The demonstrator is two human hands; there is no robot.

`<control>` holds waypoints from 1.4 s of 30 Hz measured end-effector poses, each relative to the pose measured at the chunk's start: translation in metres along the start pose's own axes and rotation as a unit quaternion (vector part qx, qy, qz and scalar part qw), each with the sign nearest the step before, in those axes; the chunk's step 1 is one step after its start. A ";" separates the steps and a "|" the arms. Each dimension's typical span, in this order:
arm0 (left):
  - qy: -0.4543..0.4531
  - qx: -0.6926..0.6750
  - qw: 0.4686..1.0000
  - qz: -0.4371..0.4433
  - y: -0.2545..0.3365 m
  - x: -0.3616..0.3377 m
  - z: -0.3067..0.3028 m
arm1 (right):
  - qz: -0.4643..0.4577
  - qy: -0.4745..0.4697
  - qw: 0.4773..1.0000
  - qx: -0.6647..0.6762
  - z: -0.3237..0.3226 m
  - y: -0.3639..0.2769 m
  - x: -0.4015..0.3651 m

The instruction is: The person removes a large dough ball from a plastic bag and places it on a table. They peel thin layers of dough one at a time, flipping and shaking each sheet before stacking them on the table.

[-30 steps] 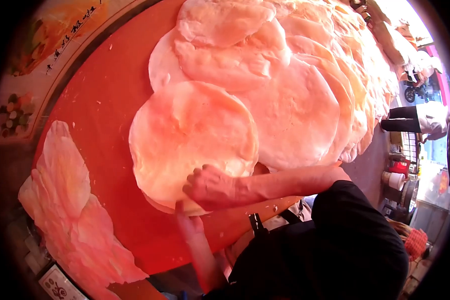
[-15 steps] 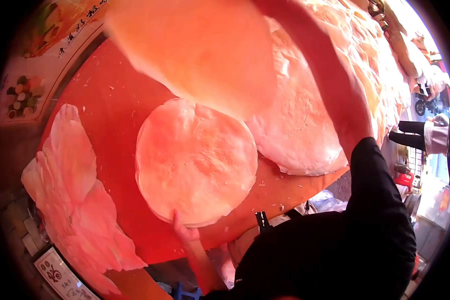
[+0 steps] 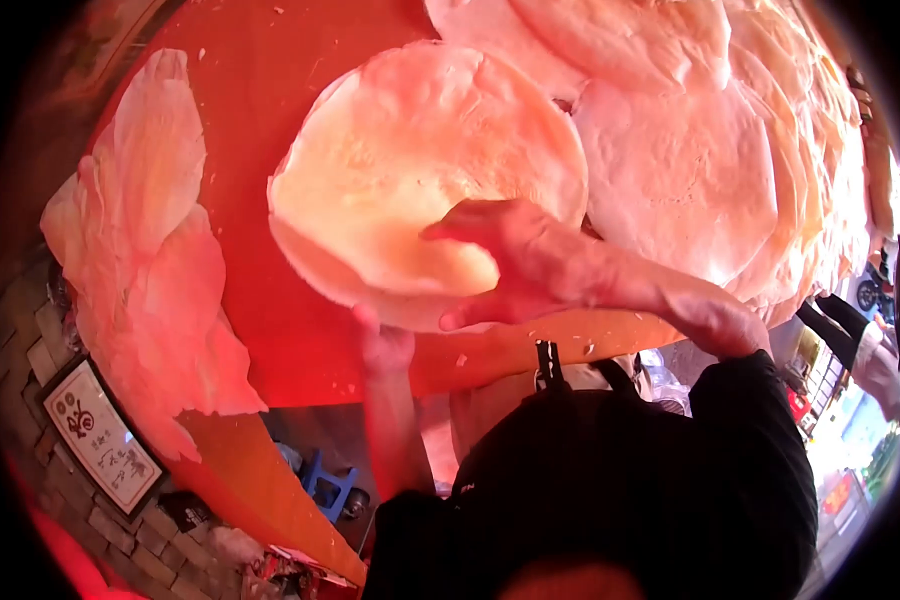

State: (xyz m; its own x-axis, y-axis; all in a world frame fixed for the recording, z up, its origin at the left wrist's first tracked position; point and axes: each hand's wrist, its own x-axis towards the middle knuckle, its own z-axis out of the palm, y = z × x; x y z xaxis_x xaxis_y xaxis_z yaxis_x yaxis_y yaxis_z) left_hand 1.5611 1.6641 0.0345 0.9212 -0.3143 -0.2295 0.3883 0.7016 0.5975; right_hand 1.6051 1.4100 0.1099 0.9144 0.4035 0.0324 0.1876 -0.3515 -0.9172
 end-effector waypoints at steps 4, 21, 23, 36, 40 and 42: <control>0.137 0.087 0.987 -0.020 0.008 0.015 0.029 | 0.004 0.060 0.997 -0.039 0.009 0.013 0.007; 0.221 0.043 0.969 -0.100 0.026 -0.043 -0.073 | 0.133 0.343 0.920 0.135 -0.167 0.015 0.005; 0.216 0.043 0.969 -0.114 0.042 -0.050 -0.070 | 0.112 0.391 0.906 0.113 -0.214 0.045 -0.029; 0.169 0.254 0.951 0.039 0.149 0.025 0.057 | 0.159 0.490 0.829 -0.220 -0.121 0.051 -0.115; 0.063 0.438 0.890 0.108 0.200 0.099 0.170 | 0.168 0.532 0.803 -0.207 -0.103 0.052 -0.161; 0.000 0.504 0.860 0.077 0.184 0.142 0.255 | 0.176 0.527 0.794 -0.246 -0.088 0.063 -0.189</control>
State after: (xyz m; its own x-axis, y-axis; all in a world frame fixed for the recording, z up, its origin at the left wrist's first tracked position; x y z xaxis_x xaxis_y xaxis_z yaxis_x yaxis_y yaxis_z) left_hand 1.7570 1.5853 0.3080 0.9596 -0.2673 -0.0877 0.0406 -0.1770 0.9834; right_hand 1.4759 1.2372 0.0812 0.6853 -0.6327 0.3607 -0.2660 -0.6784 -0.6848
